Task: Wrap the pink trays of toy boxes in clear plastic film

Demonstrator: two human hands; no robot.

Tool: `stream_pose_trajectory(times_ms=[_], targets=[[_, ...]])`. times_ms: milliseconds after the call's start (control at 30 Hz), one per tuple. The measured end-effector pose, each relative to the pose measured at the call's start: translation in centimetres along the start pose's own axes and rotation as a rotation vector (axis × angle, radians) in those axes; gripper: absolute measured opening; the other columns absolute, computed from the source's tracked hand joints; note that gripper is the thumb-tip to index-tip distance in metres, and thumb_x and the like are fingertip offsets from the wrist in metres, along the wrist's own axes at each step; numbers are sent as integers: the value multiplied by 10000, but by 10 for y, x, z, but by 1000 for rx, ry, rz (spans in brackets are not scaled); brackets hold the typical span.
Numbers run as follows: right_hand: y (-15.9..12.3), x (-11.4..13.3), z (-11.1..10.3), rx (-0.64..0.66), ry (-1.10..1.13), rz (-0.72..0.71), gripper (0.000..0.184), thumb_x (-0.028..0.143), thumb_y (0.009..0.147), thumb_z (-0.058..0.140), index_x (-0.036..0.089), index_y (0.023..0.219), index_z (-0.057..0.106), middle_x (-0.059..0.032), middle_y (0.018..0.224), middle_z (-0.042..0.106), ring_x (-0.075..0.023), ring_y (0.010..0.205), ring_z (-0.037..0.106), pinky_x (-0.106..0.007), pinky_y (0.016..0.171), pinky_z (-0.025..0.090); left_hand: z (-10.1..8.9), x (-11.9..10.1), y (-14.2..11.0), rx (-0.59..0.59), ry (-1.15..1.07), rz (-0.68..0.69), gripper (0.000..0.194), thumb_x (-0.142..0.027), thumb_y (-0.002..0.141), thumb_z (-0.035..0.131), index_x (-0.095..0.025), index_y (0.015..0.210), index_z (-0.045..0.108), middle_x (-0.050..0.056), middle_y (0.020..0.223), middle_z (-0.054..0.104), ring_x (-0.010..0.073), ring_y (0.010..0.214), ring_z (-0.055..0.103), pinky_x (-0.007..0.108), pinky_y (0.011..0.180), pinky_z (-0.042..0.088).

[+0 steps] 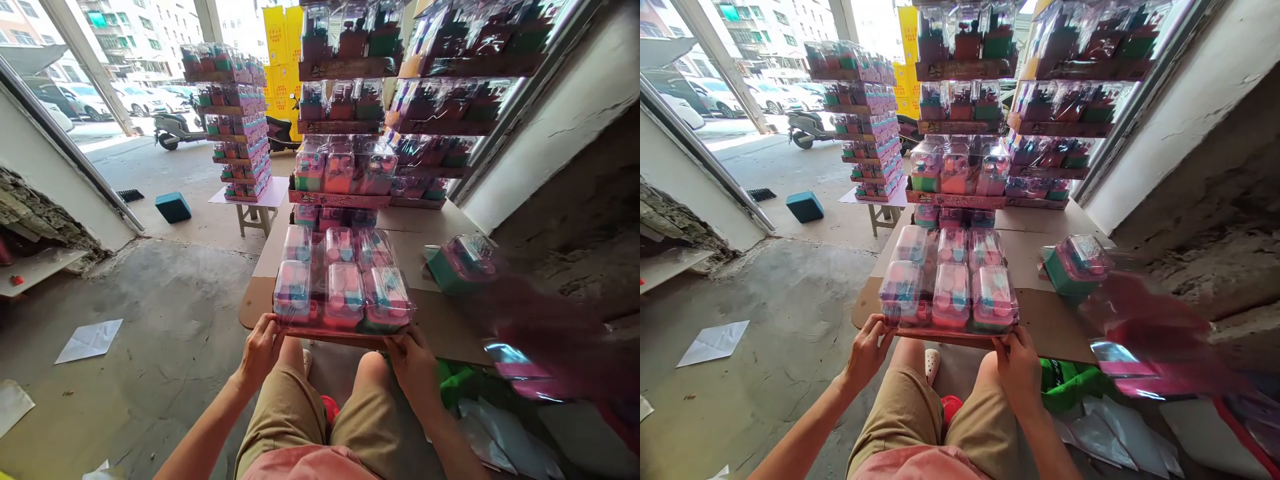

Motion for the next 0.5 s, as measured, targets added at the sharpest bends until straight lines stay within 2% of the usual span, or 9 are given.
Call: stream_pose_trajectory(times_ms=[267, 500], targets=[[-2, 4, 1, -61, -83, -63, 356, 483, 898, 392, 210, 708, 518, -76, 813, 571, -217, 761, 550, -333, 656, 430, -3, 5, 5, 8, -57, 59, 159, -174, 900, 442, -200, 743, 431, 15, 800, 523, 115, 700, 546, 206, 630, 465], [-6, -3, 7, -120, -8, -52, 304, 452, 887, 443, 214, 717, 526, -73, 822, 575, -213, 783, 545, -342, 680, 448, 1, 19, 4, 52, -186, 13, 187, -229, 888, 473, -215, 748, 349, -23, 742, 461, 84, 583, 455, 177, 531, 395]])
Point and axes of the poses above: each hand's wrist, its own y-axis towards the middle knuckle, its own z-axis out of the palm, x = y × z, the point moved 3 cm from there along y, towards the middle knuckle
